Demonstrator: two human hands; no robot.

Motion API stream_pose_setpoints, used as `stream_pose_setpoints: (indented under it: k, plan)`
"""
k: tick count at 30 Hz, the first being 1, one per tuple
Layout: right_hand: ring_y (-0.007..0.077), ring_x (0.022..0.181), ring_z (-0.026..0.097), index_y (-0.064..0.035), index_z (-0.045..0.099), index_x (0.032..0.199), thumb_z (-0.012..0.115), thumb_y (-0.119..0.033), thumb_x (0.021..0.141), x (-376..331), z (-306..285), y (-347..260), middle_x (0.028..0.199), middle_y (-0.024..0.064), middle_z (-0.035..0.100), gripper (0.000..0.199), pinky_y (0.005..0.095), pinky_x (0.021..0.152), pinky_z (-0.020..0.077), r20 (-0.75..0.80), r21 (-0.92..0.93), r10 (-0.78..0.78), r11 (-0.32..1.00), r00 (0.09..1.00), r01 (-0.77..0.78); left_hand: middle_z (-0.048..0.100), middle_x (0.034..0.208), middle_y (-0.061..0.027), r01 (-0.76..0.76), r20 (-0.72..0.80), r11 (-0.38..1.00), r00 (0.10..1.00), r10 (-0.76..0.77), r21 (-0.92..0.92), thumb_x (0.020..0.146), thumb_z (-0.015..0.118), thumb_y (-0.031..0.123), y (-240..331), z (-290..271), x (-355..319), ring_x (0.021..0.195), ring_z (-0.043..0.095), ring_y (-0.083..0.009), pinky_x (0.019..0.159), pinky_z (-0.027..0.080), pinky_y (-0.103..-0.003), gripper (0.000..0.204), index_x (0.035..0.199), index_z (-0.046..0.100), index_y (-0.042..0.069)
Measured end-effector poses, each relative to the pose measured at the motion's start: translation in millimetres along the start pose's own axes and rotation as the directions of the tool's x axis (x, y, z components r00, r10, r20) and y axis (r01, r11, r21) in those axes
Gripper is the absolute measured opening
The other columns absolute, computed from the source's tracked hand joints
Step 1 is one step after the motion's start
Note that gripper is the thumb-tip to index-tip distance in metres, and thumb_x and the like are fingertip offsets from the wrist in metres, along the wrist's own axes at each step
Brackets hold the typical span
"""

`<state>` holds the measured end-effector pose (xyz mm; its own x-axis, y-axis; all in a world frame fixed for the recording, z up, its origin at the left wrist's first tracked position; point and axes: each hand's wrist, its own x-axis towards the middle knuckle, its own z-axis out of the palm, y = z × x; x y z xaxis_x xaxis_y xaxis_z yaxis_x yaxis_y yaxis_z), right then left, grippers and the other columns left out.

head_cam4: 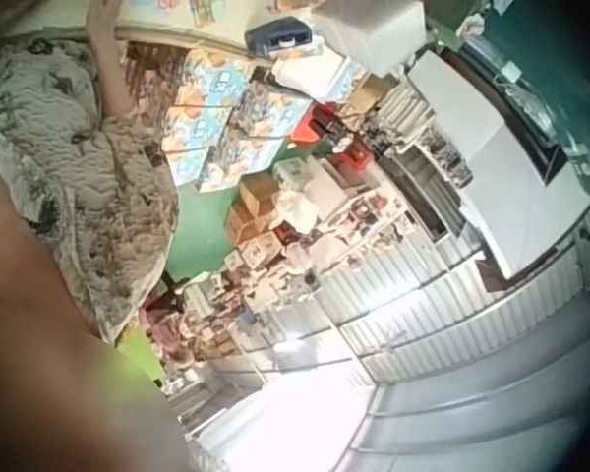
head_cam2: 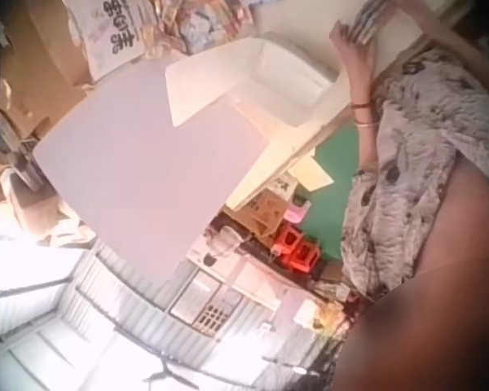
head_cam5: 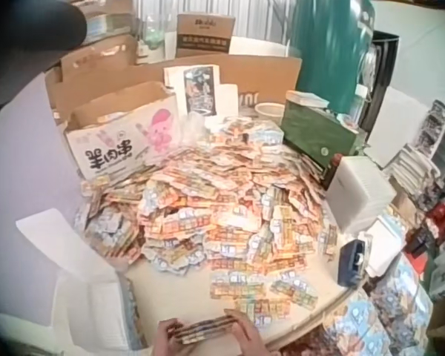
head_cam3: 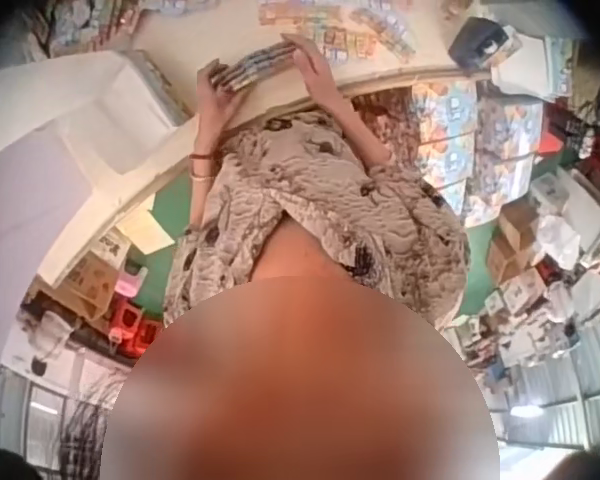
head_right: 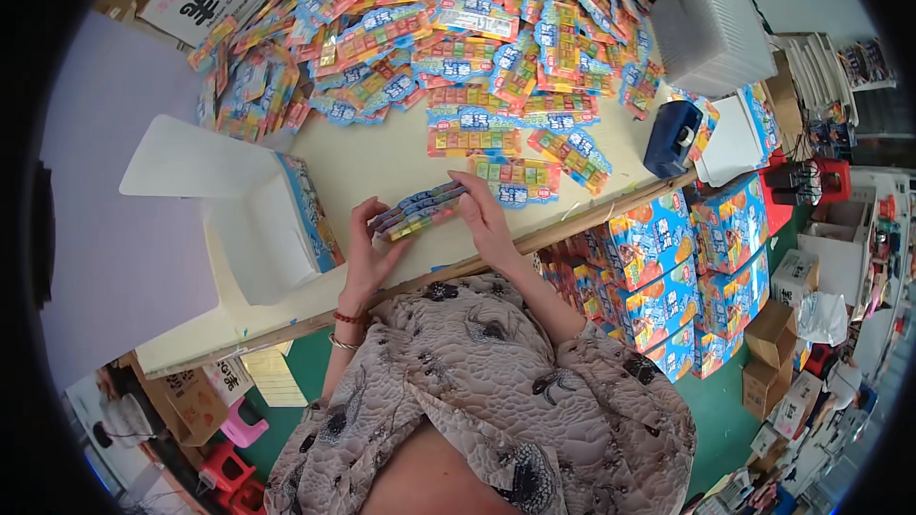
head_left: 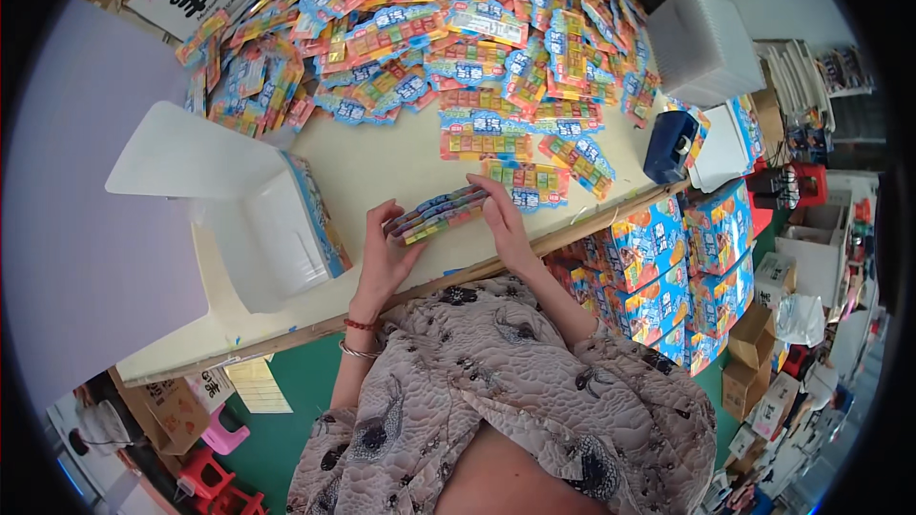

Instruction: Sorting and packing small colorful packets into a cardboard box on a factory workstation.

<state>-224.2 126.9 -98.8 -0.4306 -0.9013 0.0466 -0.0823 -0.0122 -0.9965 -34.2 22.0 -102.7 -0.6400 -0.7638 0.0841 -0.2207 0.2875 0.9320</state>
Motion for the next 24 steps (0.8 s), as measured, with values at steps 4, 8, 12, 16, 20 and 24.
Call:
stream_pose_setpoints:
  k: [4,8,12,16,20,24]
  plan:
    - [0.0179,0.109,0.051,-0.0009,0.049,0.125,0.037,-0.035,0.101,-4.9,-5.7,2.5,0.115,0.0082,0.055,0.044,0.0298,0.094,0.0377,-0.001,-0.024,0.003,1.000,1.000,-0.003,0.048,0.117,-0.0123,0.119,0.037,0.988,0.993,-0.116,-0.101,0.070,0.077,0.001,2.2,0.2,-11.2,0.107,0.054,-0.0230,0.093,0.047,-0.035,0.078,0.134,0.033,0.006]
    - [0.0186,0.103,0.055,-0.0013,0.052,0.121,0.042,-0.030,0.099,-19.5,-17.1,10.4,0.108,0.0063,0.059,0.037,0.0301,0.089,0.0418,0.048,0.146,0.122,0.981,0.991,-0.128,0.053,0.108,-0.0105,0.126,0.051,0.987,0.991,-0.121,-0.097,0.071,0.077,0.000,8.4,4.5,-9.7,0.097,0.059,-0.0224,0.084,0.051,-0.032,0.067,0.128,0.042,0.006]
    - [0.0268,0.099,0.057,-0.0024,0.053,0.119,0.061,-0.018,0.088,-5.6,-61.3,-4.2,0.105,0.0097,0.060,0.035,0.0337,0.085,0.0450,0.011,-0.486,-0.127,0.866,0.992,0.117,0.056,0.095,-0.0105,0.019,0.082,1.000,0.996,-0.020,0.018,0.071,0.074,-0.002,5.4,4.3,-5.6,0.085,0.060,-0.0217,0.073,0.051,-0.030,0.033,0.098,0.054,0.002]
    - [0.0333,0.106,0.050,-0.0041,0.054,0.118,0.073,-0.015,0.073,17.3,-104.8,-10.9,0.112,0.0115,0.055,0.050,0.0387,0.089,0.0421,0.109,-0.864,-0.125,0.479,0.986,0.156,0.056,0.095,-0.0096,0.016,0.141,1.000,0.990,-0.018,0.019,0.072,0.073,-0.003,7.8,2.7,1.5,0.084,0.060,-0.0202,0.074,0.051,-0.029,0.034,0.101,0.054,0.002]
    - [0.0320,0.106,0.047,-0.0020,0.053,0.103,0.078,-0.021,0.067,30.6,-102.1,-13.4,0.104,0.0130,0.052,0.048,0.0401,0.089,0.0395,0.107,-0.849,0.183,0.529,0.977,-0.006,0.057,0.095,-0.0088,0.043,0.182,0.999,0.982,-0.041,-0.007,0.072,0.073,-0.004,15.3,3.0,5.1,0.084,0.060,-0.0189,0.075,0.051,-0.029,0.034,0.101,0.055,0.001]
    - [0.0324,0.100,0.049,-0.0025,0.050,0.100,0.079,-0.021,0.065,32.4,-93.0,-13.1,0.098,0.0136,0.051,0.049,0.0398,0.086,0.0404,0.146,-0.866,0.118,0.496,0.982,0.069,0.059,0.094,-0.0076,0.117,0.185,0.993,0.976,-0.112,-0.020,0.072,0.075,-0.001,15.4,1.7,-6.0,0.089,0.059,-0.0173,0.079,0.048,-0.029,0.035,0.101,0.055,0.001]
